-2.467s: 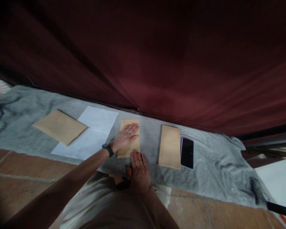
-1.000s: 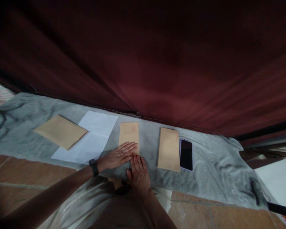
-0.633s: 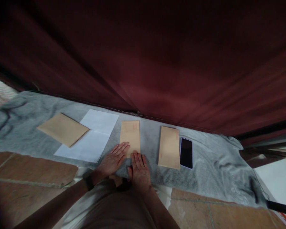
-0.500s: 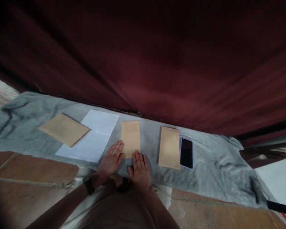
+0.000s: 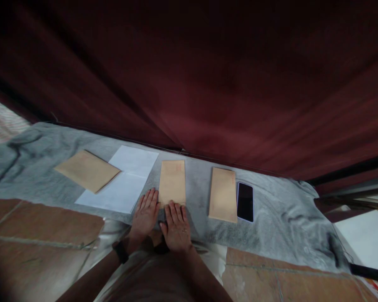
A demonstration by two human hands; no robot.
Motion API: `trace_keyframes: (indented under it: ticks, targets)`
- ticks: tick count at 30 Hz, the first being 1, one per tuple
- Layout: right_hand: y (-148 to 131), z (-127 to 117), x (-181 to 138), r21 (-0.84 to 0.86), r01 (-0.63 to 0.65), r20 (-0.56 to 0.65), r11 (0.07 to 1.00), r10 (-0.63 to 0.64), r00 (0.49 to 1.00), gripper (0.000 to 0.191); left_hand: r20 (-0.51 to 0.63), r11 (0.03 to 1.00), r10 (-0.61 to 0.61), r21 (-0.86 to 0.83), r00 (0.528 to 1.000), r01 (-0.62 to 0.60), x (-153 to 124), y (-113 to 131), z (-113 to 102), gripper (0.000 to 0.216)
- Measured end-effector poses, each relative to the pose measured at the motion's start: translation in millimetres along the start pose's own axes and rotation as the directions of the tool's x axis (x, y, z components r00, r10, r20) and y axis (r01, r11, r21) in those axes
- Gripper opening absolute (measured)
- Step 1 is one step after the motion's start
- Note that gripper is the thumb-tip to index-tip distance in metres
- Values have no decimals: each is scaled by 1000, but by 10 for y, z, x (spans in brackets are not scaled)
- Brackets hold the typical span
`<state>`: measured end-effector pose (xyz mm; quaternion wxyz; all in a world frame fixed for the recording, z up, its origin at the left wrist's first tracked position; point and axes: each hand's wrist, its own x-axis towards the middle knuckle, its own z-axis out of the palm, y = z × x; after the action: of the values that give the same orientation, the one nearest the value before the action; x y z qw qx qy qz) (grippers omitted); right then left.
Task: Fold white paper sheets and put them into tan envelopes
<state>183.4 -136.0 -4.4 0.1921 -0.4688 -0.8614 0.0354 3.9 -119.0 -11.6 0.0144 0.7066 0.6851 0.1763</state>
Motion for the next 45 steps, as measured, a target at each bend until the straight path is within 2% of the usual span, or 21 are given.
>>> trace_keyframes:
  ticks: [6, 14, 18, 22, 25, 27, 29, 31, 34, 36, 37, 39, 41, 43, 44, 45]
  targets:
    - [130, 18, -86, -35, -49, -37, 998, 47, 998, 61, -56, 999, -6, -40, 998, 4, -2, 9, -4, 55]
    - [164, -10, -108, -80, -58, -13, 995, 57, 998, 62, -99, 961, -137, -256, 986, 108, -4, 104, -11, 51]
    - [142, -43, -92, -72, -55, -3, 996, 55, 998, 56, -36, 964, -180, -205, 983, 169, 62, 122, -28, 58]
    - [131, -63, -83, -55, -68, -4, 996, 68, 998, 55, 49, 977, -148, -149, 988, 154, 158, 134, -84, 64]
    - [127, -64, -82, -53, -70, 0, 996, 70, 998, 54, 107, 967, -170, -176, 980, 187, 217, 146, -149, 66]
    - [123, -68, -82, -60, -68, 6, 996, 69, 998, 54, 170, 941, -220, -223, 961, 255, 247, 144, -189, 68]
    - [116, -78, -75, -65, -75, 12, 995, 76, 997, 54, 247, 885, -282, -307, 927, 351, 271, 123, -207, 71]
    - [103, -99, -53, -56, -79, 20, 995, 80, 997, 53, 312, 774, -300, -472, 901, 421, 293, 90, -193, 71]
    - [74, -147, 16, -27, -82, 25, 996, 82, 996, 53, 348, 478, -226, -774, 910, 415, 329, 88, -171, 68]
    - [56, -193, 88, -22, -98, 13, 995, 98, 995, 55, 339, 326, -183, -865, 923, 382, 360, 164, -224, 65]
    - [52, -222, 130, -23, -114, -2, 993, 114, 993, 55, 333, 300, -171, -879, 927, 371, 376, 229, -281, 64]
    - [61, -293, 220, 13, -157, -40, 988, 157, 987, 52, 310, 308, -147, -888, 939, 341, 410, 391, -441, 64]
    - [97, -378, 312, 157, -216, -90, 964, 232, 969, 45, 288, 291, -132, -903, 948, 315, 443, 550, -612, 66]
    - [153, -457, 389, 421, -293, -132, 859, 377, 917, 34, 270, 238, -171, -922, 948, 306, 469, 655, -731, 61]
    - [180, -486, 418, 580, -328, -123, 746, 478, 870, 28, 269, 210, -224, -925, 937, 316, 475, 681, -757, 60]
    - [203, -503, 437, 732, -350, -79, 584, 583, 808, 24, 282, 177, -290, -923, 915, 341, 476, 691, -759, 59]
